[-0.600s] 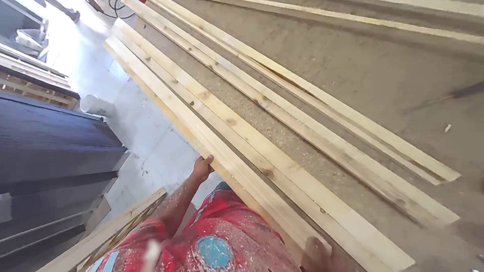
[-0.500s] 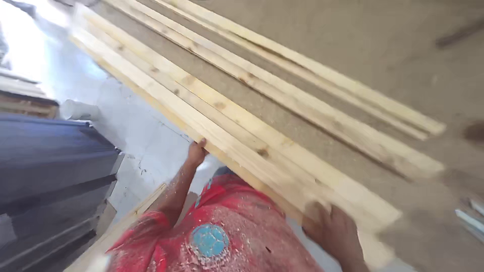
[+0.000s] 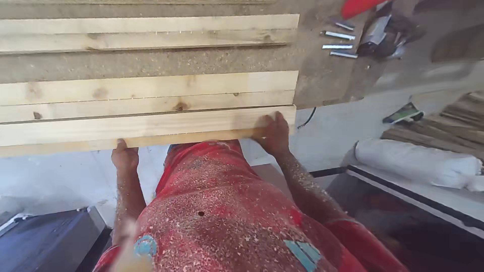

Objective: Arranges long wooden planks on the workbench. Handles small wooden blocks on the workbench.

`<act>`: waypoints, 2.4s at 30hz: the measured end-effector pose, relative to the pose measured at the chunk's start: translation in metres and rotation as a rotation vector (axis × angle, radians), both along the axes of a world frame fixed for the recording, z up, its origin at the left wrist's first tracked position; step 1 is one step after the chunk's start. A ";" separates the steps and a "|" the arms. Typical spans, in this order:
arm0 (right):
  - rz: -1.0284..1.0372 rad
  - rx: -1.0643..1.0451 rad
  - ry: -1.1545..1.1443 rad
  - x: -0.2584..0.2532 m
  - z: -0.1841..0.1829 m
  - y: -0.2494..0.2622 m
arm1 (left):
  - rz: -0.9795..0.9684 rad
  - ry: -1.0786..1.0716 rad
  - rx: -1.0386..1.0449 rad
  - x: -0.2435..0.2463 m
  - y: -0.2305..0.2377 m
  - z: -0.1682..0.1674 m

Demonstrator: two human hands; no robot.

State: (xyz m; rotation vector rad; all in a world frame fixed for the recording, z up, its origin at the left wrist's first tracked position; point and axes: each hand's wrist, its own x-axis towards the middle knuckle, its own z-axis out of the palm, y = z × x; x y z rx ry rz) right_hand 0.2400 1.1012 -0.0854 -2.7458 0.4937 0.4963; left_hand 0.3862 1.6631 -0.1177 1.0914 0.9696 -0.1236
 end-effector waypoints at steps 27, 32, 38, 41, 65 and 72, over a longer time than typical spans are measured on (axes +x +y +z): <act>-0.742 0.037 -0.167 0.096 -0.033 -0.084 | -0.547 0.411 0.289 0.046 0.007 0.016; -0.686 0.074 -0.093 0.105 -0.016 -0.072 | -0.576 0.431 0.304 0.048 0.017 0.019; -0.621 0.058 -0.088 0.128 -0.005 -0.079 | -1.070 0.567 0.625 0.065 -0.008 0.054; -0.596 0.063 -0.181 0.172 0.005 -0.068 | -1.184 0.318 0.865 0.090 -0.041 0.071; -0.286 -0.011 -0.078 0.360 -0.003 -0.073 | -0.686 0.132 1.283 0.313 -0.112 0.022; -0.034 0.083 -0.229 0.434 0.060 -0.037 | -0.747 0.013 1.284 0.257 -0.194 0.022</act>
